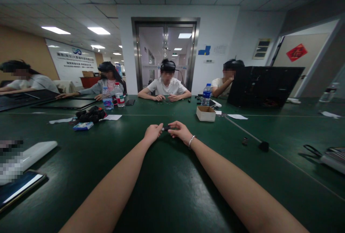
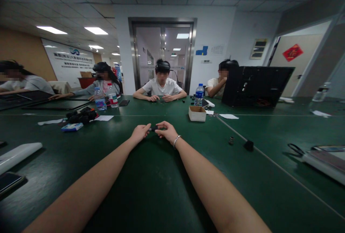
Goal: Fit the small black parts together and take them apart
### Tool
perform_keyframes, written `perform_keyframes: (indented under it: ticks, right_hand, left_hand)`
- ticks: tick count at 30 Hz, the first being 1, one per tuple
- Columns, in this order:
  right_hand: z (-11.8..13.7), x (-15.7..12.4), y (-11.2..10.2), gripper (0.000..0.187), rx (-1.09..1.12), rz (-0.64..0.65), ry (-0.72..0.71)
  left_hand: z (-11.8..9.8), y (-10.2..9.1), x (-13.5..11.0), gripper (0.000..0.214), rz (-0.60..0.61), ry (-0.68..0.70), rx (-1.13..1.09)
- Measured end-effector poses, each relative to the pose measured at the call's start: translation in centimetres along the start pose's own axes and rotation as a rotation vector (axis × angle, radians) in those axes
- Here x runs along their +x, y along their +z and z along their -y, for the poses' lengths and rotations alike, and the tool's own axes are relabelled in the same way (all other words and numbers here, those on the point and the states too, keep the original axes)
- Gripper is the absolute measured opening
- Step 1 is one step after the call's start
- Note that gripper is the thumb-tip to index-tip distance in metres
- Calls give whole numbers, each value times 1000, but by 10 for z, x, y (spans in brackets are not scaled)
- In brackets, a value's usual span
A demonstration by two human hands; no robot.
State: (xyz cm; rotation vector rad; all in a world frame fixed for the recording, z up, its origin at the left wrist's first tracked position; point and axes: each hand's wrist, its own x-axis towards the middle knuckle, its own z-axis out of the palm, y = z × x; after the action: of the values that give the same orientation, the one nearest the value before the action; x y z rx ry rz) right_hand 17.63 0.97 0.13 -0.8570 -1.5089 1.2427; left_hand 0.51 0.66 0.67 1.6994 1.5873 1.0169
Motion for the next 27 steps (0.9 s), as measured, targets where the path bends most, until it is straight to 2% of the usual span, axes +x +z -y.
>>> perform_keyframes:
  ticks: [8, 15, 22, 27]
  right_hand:
    - [3, -1, 1, 38, -27, 16, 1]
    - [4, -2, 2, 38, -57, 37, -19]
    - [3, -1, 3, 37, -27, 16, 2]
    - [0, 2, 3, 28, 34, -54, 68]
  left_hand:
    - [-12, -5, -14, 59, -58, -7, 283]
    - [-25, -5, -21, 53, -68, -95, 408]
    - [-18, -4, -17, 59, -57, -84, 326]
    - [-7, 1, -12, 55, -17, 48, 147]
